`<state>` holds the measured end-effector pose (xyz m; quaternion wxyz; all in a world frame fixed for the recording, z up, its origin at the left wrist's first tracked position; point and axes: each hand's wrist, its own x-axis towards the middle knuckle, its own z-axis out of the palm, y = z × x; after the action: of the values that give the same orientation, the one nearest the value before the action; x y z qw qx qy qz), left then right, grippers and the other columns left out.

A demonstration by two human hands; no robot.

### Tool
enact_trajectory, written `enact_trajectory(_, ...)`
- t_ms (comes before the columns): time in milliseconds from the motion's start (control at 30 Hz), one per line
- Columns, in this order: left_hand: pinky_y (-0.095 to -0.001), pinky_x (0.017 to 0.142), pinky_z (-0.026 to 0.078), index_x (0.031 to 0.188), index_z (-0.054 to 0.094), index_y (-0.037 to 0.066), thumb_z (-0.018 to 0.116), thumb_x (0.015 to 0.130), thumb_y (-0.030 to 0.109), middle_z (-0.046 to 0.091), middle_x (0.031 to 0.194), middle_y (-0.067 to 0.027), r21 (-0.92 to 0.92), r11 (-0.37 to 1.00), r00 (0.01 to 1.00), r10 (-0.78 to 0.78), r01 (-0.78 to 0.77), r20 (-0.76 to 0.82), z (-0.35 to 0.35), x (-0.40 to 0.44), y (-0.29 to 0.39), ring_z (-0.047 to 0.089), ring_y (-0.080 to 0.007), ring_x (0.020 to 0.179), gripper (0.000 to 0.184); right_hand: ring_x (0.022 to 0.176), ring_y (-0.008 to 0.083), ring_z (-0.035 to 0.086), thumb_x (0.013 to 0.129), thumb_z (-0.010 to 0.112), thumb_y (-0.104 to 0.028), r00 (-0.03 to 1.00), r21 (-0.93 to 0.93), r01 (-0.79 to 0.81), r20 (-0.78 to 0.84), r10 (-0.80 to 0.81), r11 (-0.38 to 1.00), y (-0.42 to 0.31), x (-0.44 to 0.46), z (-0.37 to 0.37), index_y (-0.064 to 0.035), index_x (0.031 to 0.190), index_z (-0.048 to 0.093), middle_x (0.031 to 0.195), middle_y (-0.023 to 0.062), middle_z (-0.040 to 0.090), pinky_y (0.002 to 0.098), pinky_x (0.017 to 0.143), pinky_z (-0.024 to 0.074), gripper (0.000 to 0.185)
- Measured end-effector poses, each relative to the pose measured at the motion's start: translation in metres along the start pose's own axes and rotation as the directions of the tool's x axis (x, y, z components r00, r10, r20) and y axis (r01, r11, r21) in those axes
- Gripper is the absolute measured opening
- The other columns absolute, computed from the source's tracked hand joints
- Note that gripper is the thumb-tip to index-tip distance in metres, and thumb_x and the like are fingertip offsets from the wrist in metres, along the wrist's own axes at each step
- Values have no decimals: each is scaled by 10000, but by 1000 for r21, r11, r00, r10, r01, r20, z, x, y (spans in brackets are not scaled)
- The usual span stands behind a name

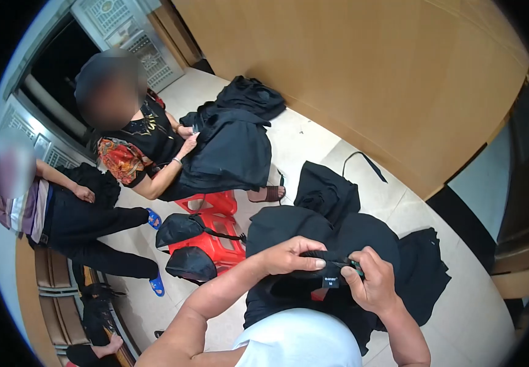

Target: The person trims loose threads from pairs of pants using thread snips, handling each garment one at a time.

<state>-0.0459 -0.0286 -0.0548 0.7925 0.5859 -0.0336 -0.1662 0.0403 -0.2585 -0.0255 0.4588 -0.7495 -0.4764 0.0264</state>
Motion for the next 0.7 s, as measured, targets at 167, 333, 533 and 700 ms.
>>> enact_trajectory(167, -188, 693, 398, 958, 692, 60, 632, 968, 137, 599, 810, 35, -34, 999, 1000, 15, -15, 0, -2, -4, -16, 477, -54, 712, 98, 523, 162, 391, 982, 633, -195, 997, 25, -67, 38, 66, 997, 0, 5, 9, -23, 910, 622, 725, 52, 512, 288, 490, 334, 186)
enact_trajectory(333, -182, 702, 395, 956, 697, 62, 620, 968, 141, 594, 801, 39, -85, 996, 999, 38, -41, -35, -5, -10, -23, 473, -49, 715, 111, 535, 159, 396, 993, 620, -197, 989, 55, -113, 100, 107, 992, -5, 20, 13, -19, 908, 625, 730, 56, 521, 292, 505, 336, 197)
enact_trajectory(533, -171, 741, 408, 978, 705, 53, 624, 949, 135, 645, 845, 27, -175, 984, 987, -50, 22, -156, -33, -19, -73, 518, -39, 747, 119, 559, 165, 419, 997, 619, -196, 981, 82, -116, 167, 101, 990, -16, 32, 35, -18, 901, 629, 742, 60, 535, 301, 527, 356, 203)
enact_trajectory(700, -155, 717, 408, 963, 712, 50, 621, 926, 137, 643, 826, 34, -352, 932, 970, -158, 85, -185, -61, -25, -114, 526, -26, 747, 131, 574, 172, 434, 995, 616, -180, 969, 93, -136, 220, 113, 986, -20, 34, 52, -15, 903, 632, 746, 62, 545, 305, 543, 369, 190)
